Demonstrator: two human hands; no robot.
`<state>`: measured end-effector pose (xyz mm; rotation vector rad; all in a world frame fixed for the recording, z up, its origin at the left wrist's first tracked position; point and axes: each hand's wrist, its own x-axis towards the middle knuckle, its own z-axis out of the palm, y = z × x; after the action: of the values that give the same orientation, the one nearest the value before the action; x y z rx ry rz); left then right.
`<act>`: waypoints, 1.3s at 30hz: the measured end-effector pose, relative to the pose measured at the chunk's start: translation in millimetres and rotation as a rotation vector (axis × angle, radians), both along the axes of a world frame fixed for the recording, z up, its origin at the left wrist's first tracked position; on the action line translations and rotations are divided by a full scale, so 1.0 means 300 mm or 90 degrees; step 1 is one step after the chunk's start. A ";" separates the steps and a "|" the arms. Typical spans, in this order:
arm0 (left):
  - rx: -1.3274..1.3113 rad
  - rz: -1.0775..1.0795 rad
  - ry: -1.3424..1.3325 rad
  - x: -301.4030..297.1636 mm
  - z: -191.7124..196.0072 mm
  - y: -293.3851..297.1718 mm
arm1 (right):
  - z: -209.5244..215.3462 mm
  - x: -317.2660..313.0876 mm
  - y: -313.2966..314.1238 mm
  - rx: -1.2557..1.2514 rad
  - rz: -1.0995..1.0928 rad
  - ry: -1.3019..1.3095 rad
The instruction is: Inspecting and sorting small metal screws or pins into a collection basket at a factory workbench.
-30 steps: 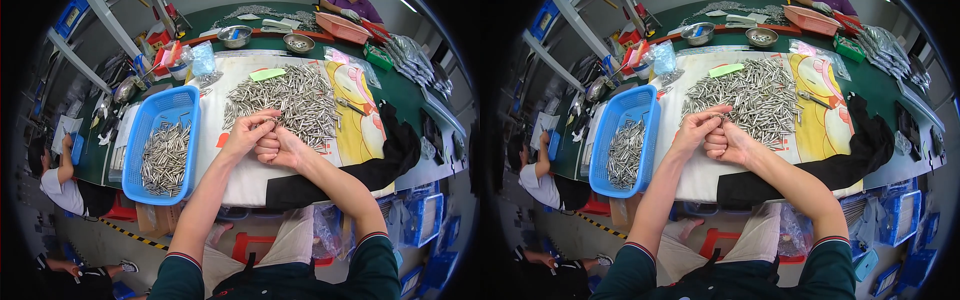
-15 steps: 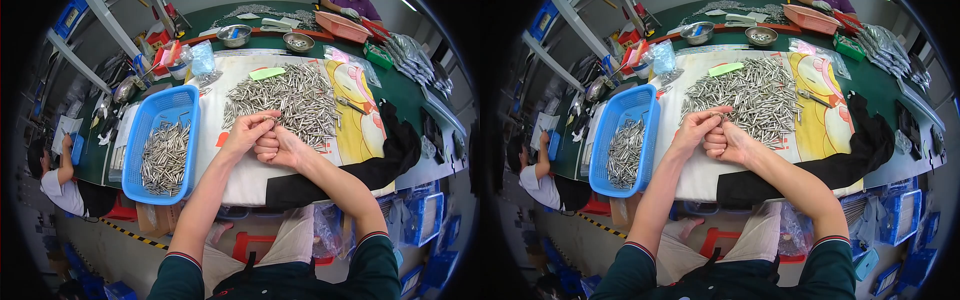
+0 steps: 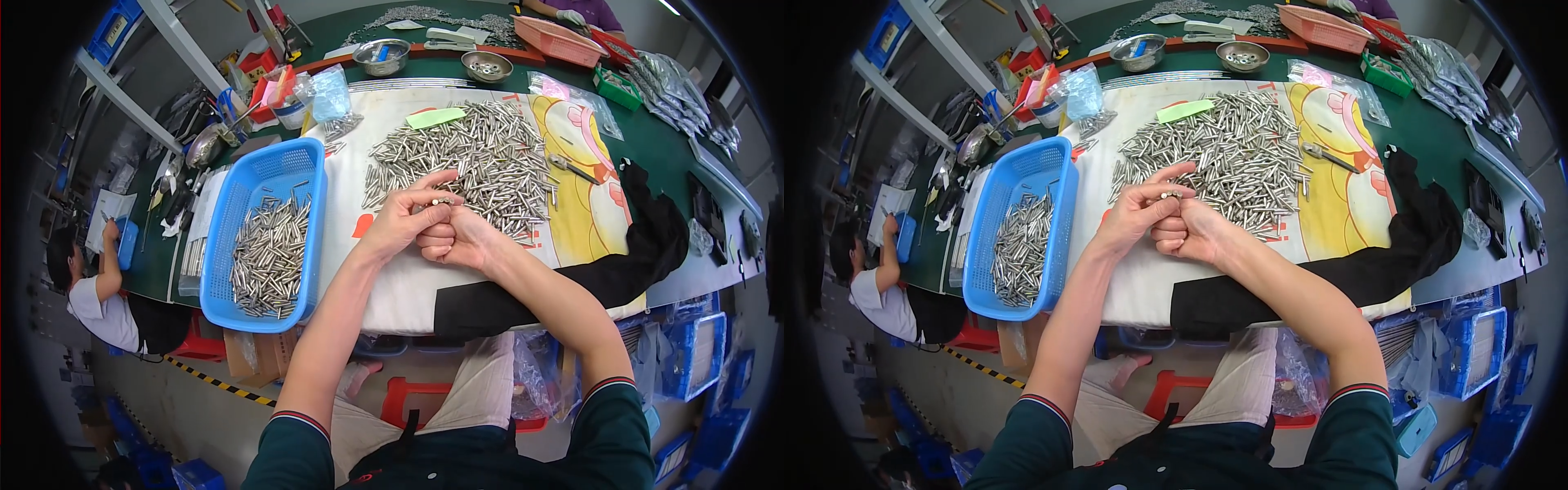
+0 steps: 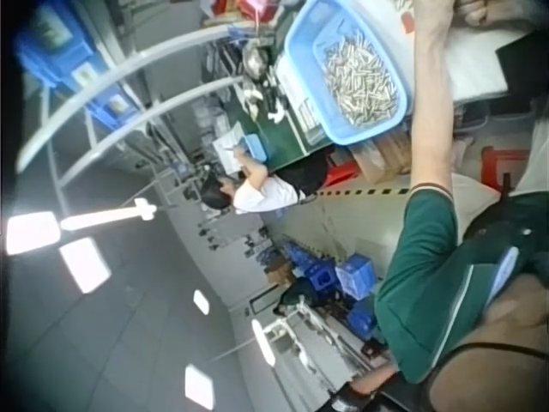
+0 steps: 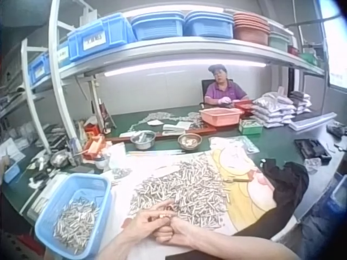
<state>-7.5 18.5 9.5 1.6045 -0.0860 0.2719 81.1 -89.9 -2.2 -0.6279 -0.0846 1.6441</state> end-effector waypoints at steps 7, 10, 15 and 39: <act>0.033 0.060 -0.071 0.006 -0.025 -0.010 | 0.031 -0.022 -0.010 -0.013 -0.037 -0.029; -0.217 0.113 -0.033 -0.001 -0.002 -0.008 | 0.053 -0.024 -0.002 0.018 -0.064 -0.245; -0.345 0.283 -0.158 -0.043 -0.011 0.091 | 0.051 -0.028 -0.013 0.285 -0.167 -1.272; -0.344 0.210 0.102 -0.366 0.263 -0.078 | 0.077 0.042 -0.019 0.098 -0.265 -1.158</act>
<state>-117.4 -5.0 88.3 1.0902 0.3534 0.3827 93.8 -95.6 21.0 -1.6733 -1.2564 0.2306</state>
